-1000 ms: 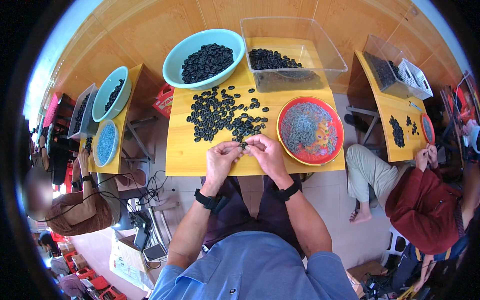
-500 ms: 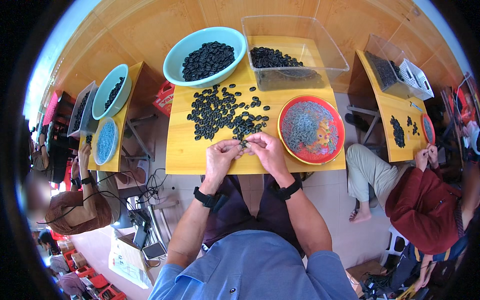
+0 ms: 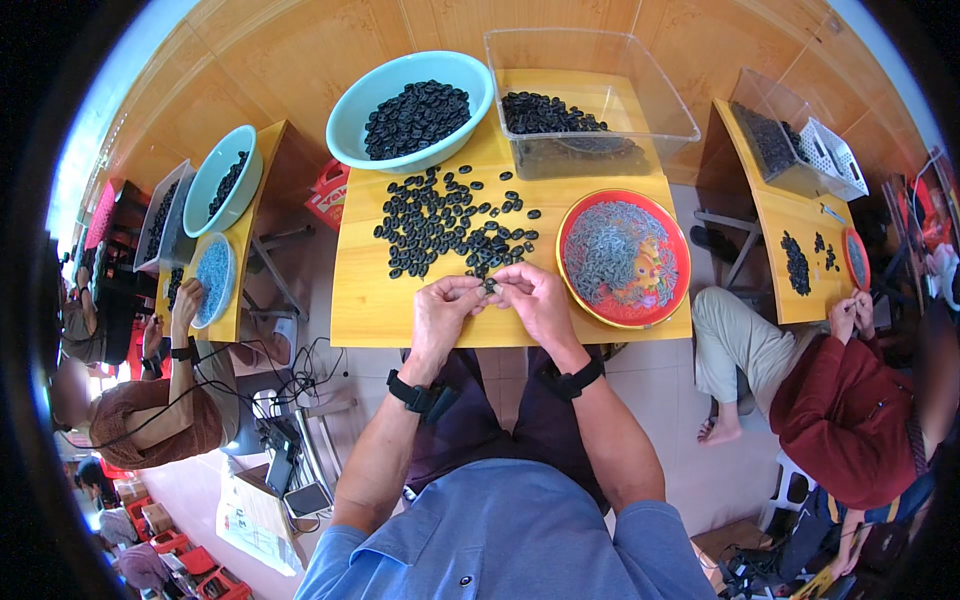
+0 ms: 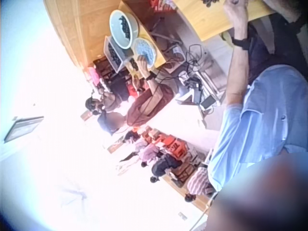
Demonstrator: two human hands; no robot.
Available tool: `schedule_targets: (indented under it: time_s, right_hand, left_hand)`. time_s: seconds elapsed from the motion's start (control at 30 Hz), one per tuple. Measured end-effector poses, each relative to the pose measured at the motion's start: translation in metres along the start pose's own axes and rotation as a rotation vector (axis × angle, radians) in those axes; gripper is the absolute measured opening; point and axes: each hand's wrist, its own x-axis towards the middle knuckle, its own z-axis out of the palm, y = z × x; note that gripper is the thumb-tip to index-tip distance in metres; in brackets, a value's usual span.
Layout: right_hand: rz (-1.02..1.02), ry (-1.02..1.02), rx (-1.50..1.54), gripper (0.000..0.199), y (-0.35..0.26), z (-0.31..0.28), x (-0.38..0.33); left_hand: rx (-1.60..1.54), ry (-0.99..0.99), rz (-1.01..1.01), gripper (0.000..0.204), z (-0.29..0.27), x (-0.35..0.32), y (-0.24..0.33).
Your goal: Manually sorting small black component pieces from a pile on the table into different plastic bowls.
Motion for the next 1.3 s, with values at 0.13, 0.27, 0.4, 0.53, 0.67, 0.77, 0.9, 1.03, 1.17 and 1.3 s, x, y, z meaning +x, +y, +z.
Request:
schedule_targets:
  time_s: [0.13,0.27,0.4,0.53,0.67,0.77,0.9,1.03,1.17,1.3]
  right_hand:
    - [-0.002,-0.012,-0.004,0.012,-0.001,0.000,0.001]
    - [-0.005,-0.021,-0.043,0.012,-0.001,-0.002,0.002]
    - [0.009,-0.026,-0.075,0.012,-0.007,0.000,0.001]
    - [0.058,-0.069,-0.010,0.009,-0.008,-0.002,0.003]
    - [0.126,-0.105,-0.034,0.008,-0.013,-0.010,0.005]
    - [0.167,-0.121,-0.079,0.009,-0.019,-0.007,0.005]
    - [0.196,-0.136,-0.098,0.010,-0.026,0.000,0.003]
    - [0.194,-0.157,-0.104,0.011,-0.026,-0.001,0.004]
    - [0.217,-0.119,-0.129,0.011,-0.025,-0.001,0.007]
    - [0.169,-0.130,-0.163,0.009,-0.026,0.004,0.010]
  left_hand:
    - [-0.075,0.007,-0.010,0.018,0.003,-0.001,-0.001]
    - [-0.064,-0.003,-0.004,0.016,0.003,-0.002,0.000]
    - [-0.040,-0.067,0.075,0.017,-0.002,-0.001,-0.006]
    - [0.144,-0.144,0.182,0.022,-0.008,-0.004,0.002]
    - [0.535,-0.237,0.321,0.030,-0.010,-0.004,0.020]
    - [0.617,-0.259,0.419,0.032,-0.013,-0.003,0.020]
    - [0.622,-0.203,0.534,0.030,-0.015,-0.003,0.011]
    - [0.643,-0.164,0.557,0.030,-0.012,-0.003,0.006]
    - [0.665,-0.168,0.554,0.027,-0.009,0.001,0.006]
    - [0.658,-0.151,0.556,0.023,-0.015,0.001,0.010]
